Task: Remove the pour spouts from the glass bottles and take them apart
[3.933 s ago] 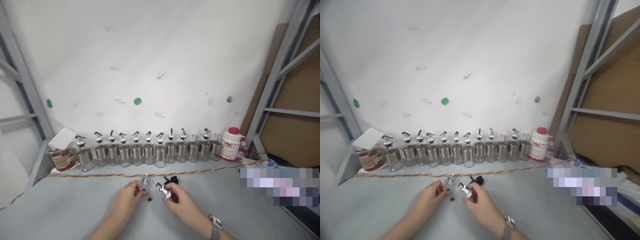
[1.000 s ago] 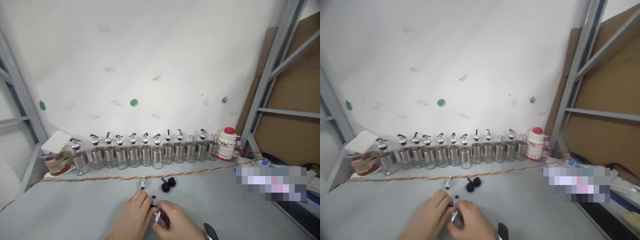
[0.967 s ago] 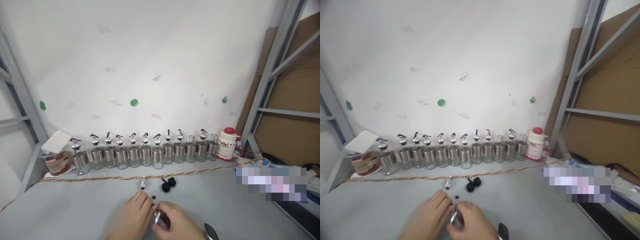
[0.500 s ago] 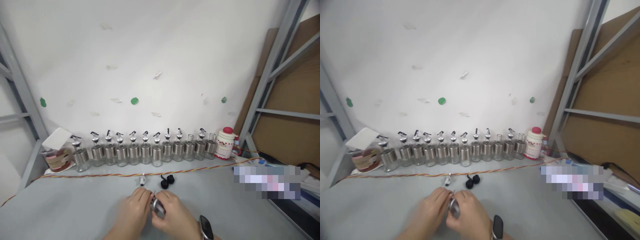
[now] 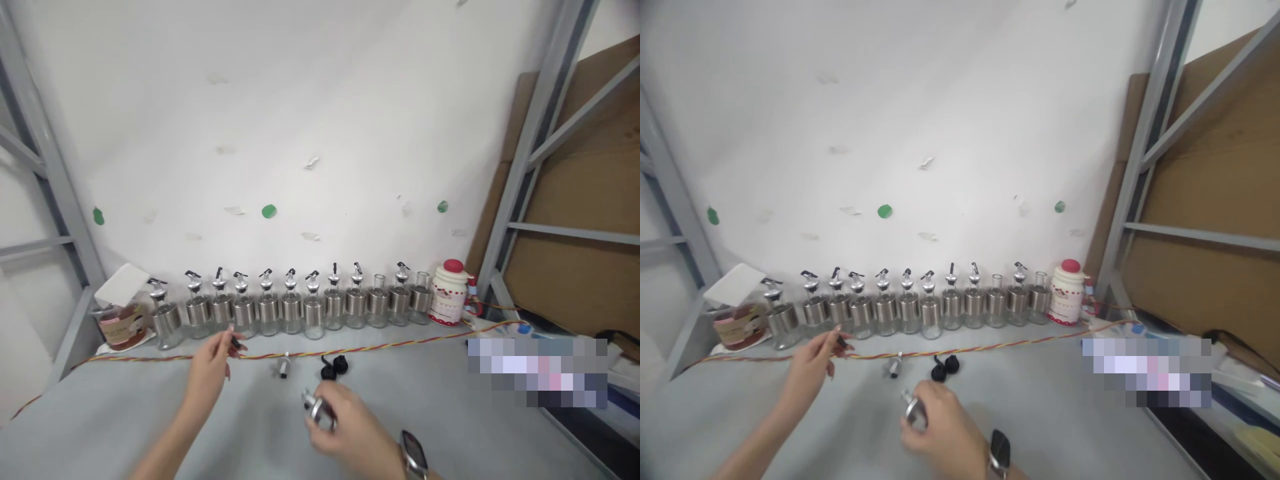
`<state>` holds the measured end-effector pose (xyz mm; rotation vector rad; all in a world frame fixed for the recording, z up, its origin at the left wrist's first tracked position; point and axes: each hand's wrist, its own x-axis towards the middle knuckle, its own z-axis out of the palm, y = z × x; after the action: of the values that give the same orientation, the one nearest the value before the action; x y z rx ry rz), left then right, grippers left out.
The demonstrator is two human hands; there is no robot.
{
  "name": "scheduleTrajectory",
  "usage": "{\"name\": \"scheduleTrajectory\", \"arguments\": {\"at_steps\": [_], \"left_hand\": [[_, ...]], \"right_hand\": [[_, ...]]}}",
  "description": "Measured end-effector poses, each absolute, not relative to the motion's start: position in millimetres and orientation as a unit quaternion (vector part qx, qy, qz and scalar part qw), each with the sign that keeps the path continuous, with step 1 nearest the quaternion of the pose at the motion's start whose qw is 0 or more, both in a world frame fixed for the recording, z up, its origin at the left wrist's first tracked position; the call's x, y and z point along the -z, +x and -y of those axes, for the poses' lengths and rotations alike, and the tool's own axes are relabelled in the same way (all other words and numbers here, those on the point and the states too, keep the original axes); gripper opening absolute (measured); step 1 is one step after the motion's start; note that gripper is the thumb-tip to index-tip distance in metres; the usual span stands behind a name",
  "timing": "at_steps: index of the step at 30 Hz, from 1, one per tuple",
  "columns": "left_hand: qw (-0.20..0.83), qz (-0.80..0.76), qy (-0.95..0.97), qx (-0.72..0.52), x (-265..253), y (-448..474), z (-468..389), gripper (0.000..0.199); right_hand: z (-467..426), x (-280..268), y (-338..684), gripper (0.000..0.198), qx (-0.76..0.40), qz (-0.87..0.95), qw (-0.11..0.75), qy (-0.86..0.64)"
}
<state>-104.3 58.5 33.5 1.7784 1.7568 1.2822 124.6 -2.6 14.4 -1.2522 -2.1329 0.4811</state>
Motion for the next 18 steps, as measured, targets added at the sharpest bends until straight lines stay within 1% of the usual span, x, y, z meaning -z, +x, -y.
{"name": "scheduleTrajectory", "arguments": {"at_steps": [2, 4, 7, 12, 18], "left_hand": [[0.2, -0.612, 0.643, -0.414, -26, -99, -59, 0.05], [0.223, -0.61, 0.661, -0.376, -10, -86, -56, 0.043], [0.243, -0.618, 0.67, -0.331, 12, -72, -52, 0.039], [0.248, -0.642, 0.66, -0.302, 19, -79, -57, 0.034], [0.226, -0.652, 0.662, -0.292, 14, -81, -59, 0.027]], "right_hand": [[-10, -13, 136, 0.01, -0.177, 0.772, 0.348, -0.502], [-27, -9, 151, 0.019, -0.161, 0.738, 0.362, -0.546], [-49, 2, 174, 0.026, -0.149, 0.702, 0.347, -0.604], [-66, 17, 189, 0.042, -0.169, 0.701, 0.333, -0.607], [-65, 13, 183, 0.036, -0.194, 0.73, 0.338, -0.561]]}}
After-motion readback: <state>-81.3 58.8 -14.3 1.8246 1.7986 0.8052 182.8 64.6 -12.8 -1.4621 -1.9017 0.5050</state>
